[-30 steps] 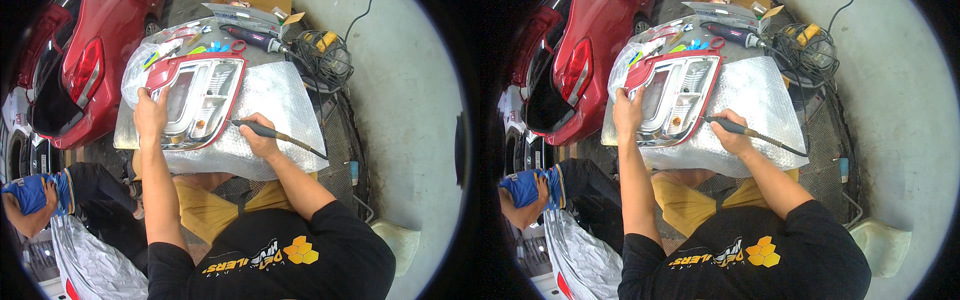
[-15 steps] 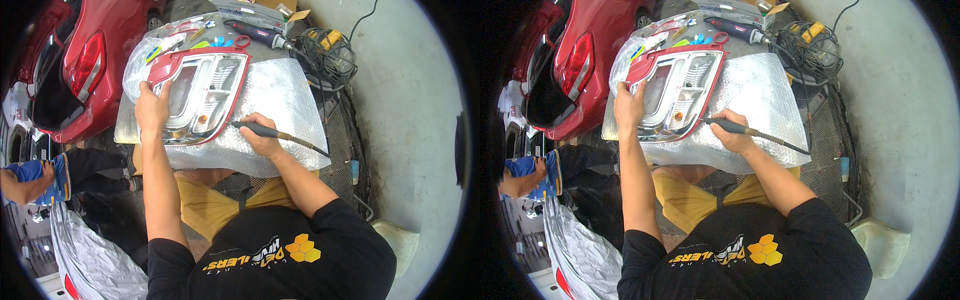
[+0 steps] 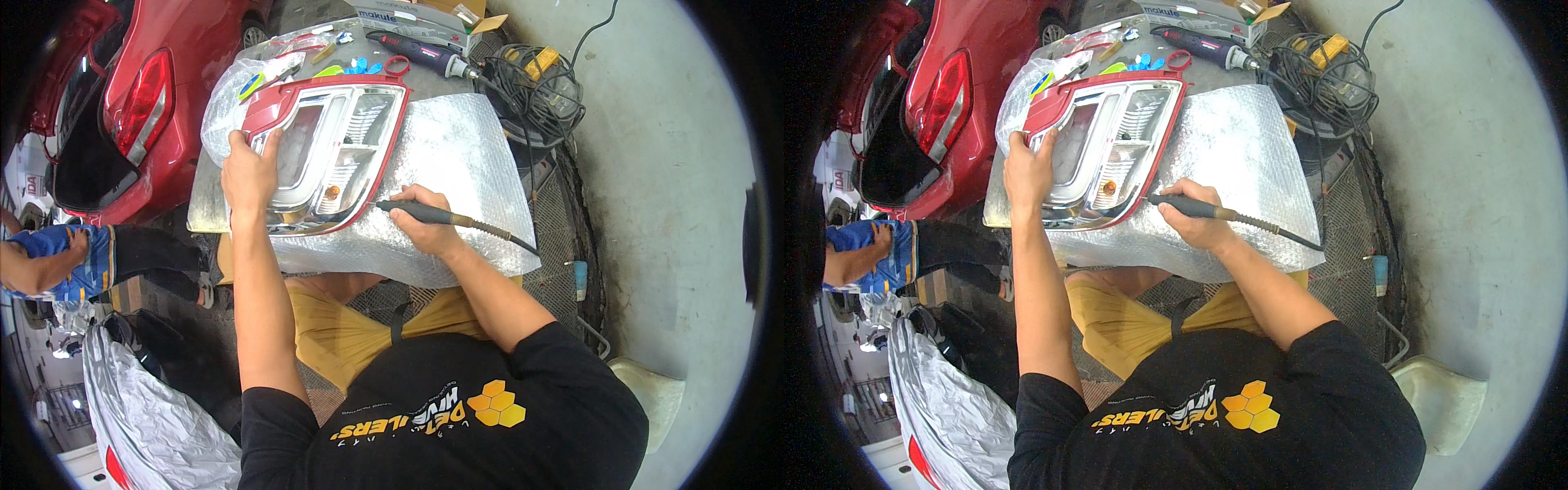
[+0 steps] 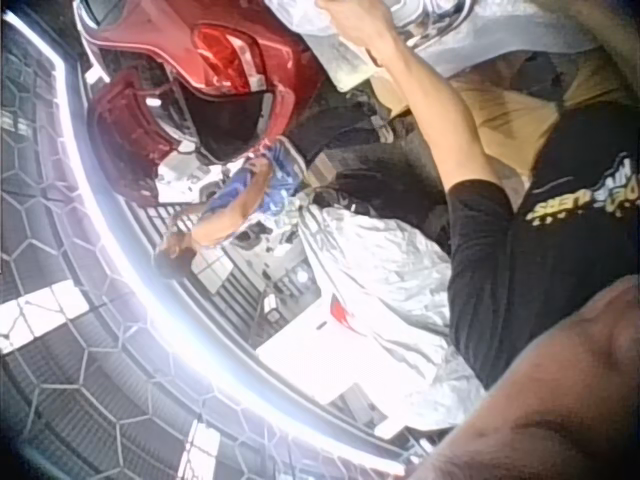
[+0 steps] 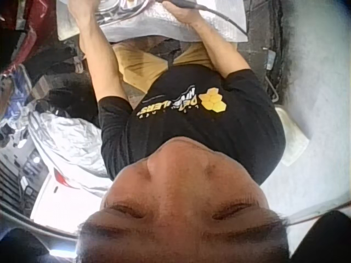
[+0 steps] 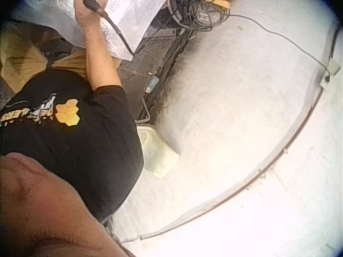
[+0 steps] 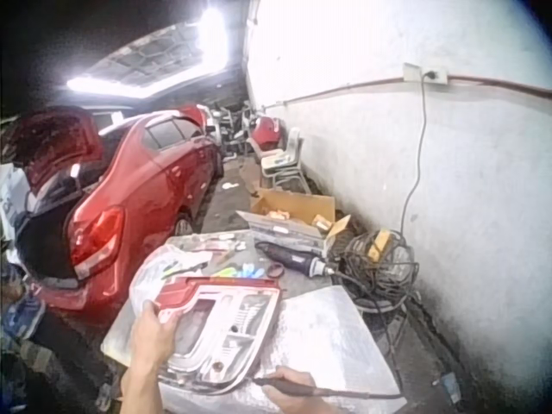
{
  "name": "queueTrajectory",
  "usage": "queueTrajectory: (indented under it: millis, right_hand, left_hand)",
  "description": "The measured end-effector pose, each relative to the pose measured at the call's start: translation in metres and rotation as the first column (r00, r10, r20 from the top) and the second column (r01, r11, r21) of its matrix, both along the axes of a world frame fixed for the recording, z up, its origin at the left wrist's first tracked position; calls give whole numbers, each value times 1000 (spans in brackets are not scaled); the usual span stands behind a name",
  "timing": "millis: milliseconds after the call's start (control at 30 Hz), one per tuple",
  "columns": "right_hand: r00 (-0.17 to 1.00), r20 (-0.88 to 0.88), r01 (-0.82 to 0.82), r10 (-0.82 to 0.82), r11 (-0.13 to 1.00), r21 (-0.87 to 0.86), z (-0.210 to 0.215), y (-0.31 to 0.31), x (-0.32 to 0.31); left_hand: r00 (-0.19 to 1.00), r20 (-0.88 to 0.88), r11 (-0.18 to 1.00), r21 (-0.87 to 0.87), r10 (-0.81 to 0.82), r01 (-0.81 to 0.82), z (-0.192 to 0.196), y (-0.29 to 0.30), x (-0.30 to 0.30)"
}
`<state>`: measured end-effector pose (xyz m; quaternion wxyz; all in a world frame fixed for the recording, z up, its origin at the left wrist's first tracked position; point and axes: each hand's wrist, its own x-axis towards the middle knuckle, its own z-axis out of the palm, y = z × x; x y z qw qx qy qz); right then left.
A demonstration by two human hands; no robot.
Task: The person uses a soldering iron to work on the edges of a red car taillight assembly placed on a bubble-wrapped surface. They hold the taillight with one hand and apply the soldering iron with the other, moving along the perimeter of the assembly.
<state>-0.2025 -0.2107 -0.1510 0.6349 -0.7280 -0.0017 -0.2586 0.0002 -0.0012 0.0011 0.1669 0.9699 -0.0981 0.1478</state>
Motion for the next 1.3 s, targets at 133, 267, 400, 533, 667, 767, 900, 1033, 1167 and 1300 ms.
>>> queueTrajectory:
  millis: [133, 267, 400, 533, 667, 767, 900, 1033, 1167, 1300]
  right_hand:
    - [1000, -21, -13, 13, 1000, 0, 1, 0, -1]
    - [995, -95, 34, -17, 984, 177, 4, 3, -1]
    - [999, -39, 20, -17, 997, 77, 0, 0, -1]
    - [996, -81, 43, -30, 986, 160, -1, 1, 1]
    - [992, -87, 103, -86, 971, 213, 1, 3, 4]
    - [994, -80, 96, -80, 971, 217, -11, 1, 5]
    - [993, -72, 111, -95, 961, 254, -8, 2, 8]
    - [992, -74, 121, -105, 959, 256, -10, 3, 8]
    - [993, -97, 81, -60, 969, 233, -12, 1, 7]
    - [989, -85, 136, -118, 956, 260, -6, 3, 9]
  left_hand:
    - [1000, 1, 1000, 1, 0, 0, 0, -1, 0]
    - [1000, 16, 1000, -3, -4, 4, -1, 0, 0]
    - [1000, 8, 1000, -9, -10, 11, -1, 0, 0]
    - [1000, 1, 1000, -8, -1, 1, -1, 1, 0]
    - [1000, 9, 1000, -9, 11, -11, -1, 1, 1]
    - [1000, -3, 1000, -8, 8, -8, 0, -2, -2]
    - [1000, -4, 1000, -3, 7, -7, 1, 0, -1]
    - [1000, -4, 1000, -2, 5, -5, 1, -1, -2]
    - [1000, -13, 1000, 1, 7, -7, 3, -2, -3]
    - [1000, -5, 1000, -2, 2, -2, 2, 0, -3]
